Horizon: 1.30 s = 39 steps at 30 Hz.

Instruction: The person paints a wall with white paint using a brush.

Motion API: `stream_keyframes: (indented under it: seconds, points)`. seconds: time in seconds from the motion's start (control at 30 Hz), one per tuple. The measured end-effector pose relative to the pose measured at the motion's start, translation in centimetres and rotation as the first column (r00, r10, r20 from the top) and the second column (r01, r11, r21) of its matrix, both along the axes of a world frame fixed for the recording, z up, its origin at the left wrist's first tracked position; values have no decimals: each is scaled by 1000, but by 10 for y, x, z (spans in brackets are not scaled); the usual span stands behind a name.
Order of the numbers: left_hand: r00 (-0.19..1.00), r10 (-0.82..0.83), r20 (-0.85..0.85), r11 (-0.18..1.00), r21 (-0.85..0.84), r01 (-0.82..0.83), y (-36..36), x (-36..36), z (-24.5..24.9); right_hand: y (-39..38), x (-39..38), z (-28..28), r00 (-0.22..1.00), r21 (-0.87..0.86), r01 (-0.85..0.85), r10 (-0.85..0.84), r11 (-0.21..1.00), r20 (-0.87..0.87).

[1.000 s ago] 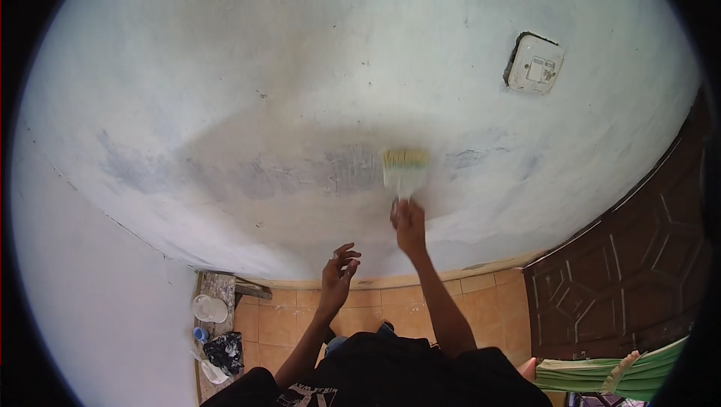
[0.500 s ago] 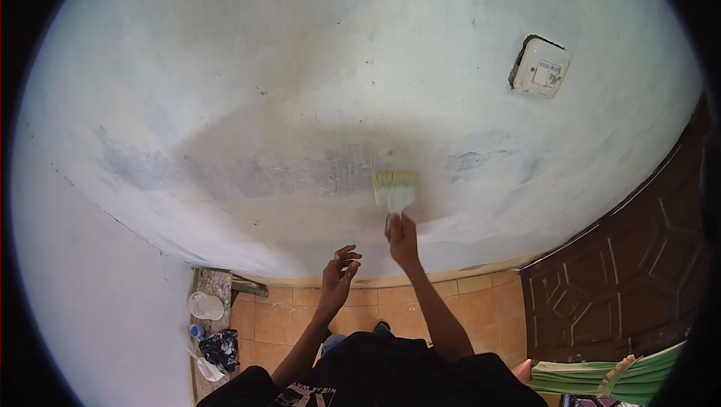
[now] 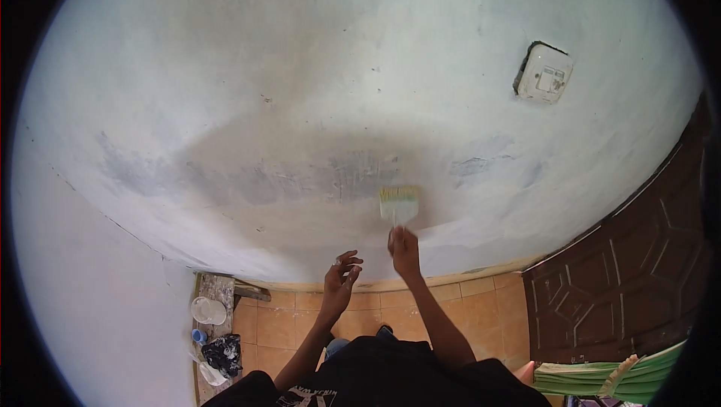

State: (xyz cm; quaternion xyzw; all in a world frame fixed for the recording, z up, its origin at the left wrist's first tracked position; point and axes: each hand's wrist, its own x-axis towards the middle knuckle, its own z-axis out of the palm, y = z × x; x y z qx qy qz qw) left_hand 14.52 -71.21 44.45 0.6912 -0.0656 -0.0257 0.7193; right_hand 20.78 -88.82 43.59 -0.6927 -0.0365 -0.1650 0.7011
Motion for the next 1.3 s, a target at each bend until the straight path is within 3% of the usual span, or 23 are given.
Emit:
stream_keyframes:
  seconds: [0.03, 0.1, 0.3, 0.43, 0.5, 0.57, 0.63, 0.73, 0.8, 0.9, 1.0, 1.07, 1.17, 1.3]
  points:
    - [1000, 8, -17, 1000, -5, -8, 2, -1, 0, 0, -14, -28, 995, -13, -39, 38, 999, -90]
    - [999, 25, -48, 999, -20, -26, 3, -3, 2, 11, -51, -28, 950, 202, -47, 106, 978, -293]
    - [996, 15, -88, 1000, 0, -16, 3, -6, 1, -4, -25, 84, 988, 120, -143, 148, 982, -35]
    - [1000, 8, -24, 1000, -25, -9, 2, 0, 1, -19, 8, 29, 1000, 12, 9, -9, 1000, 6]
    - [999, 20, -44, 998, -58, -23, 0, -1, 6, -13, -12, -23, 994, 64, -2, 9, 998, -110]
    - [998, 23, -54, 998, -59, -26, -1, -4, 7, -11, -35, -41, 981, 149, -25, 53, 989, -188]
    - [999, 22, -38, 999, -43, -23, -2, 2, 10, -14, -52, -22, 972, 265, -61, 118, 962, -205]
    - [999, -2, -38, 1000, -11, 2, -3, -4, 8, -23, -31, 55, 995, 161, -43, 28, 986, 94]
    - [999, -32, -43, 999, -14, 31, -7, -1, 9, -38, -17, 106, 997, 132, -68, 62, 989, 45]
    - [999, -49, 11, 999, -4, 49, -15, 3, 6, -53, 11, 79, 996, 163, -89, 87, 983, 19]
    - [999, -31, 38, 999, -20, 32, -21, 5, 1, -53, -6, -24, 997, 11, -56, 56, 998, -46]
    - [1000, -16, 18, 999, -34, 17, -23, -1, 1, -42, -41, -47, 968, 69, -32, 48, 997, -247]
    - [999, -5, -42, 1000, -9, 5, -24, -1, 5, -38, -49, -6, 991, 240, -8, 40, 971, -129]
    - [999, -26, -21, 997, 74, 27, -24, 2, -7, -60, -6, 102, 997, 149, -74, 72, 986, 20]
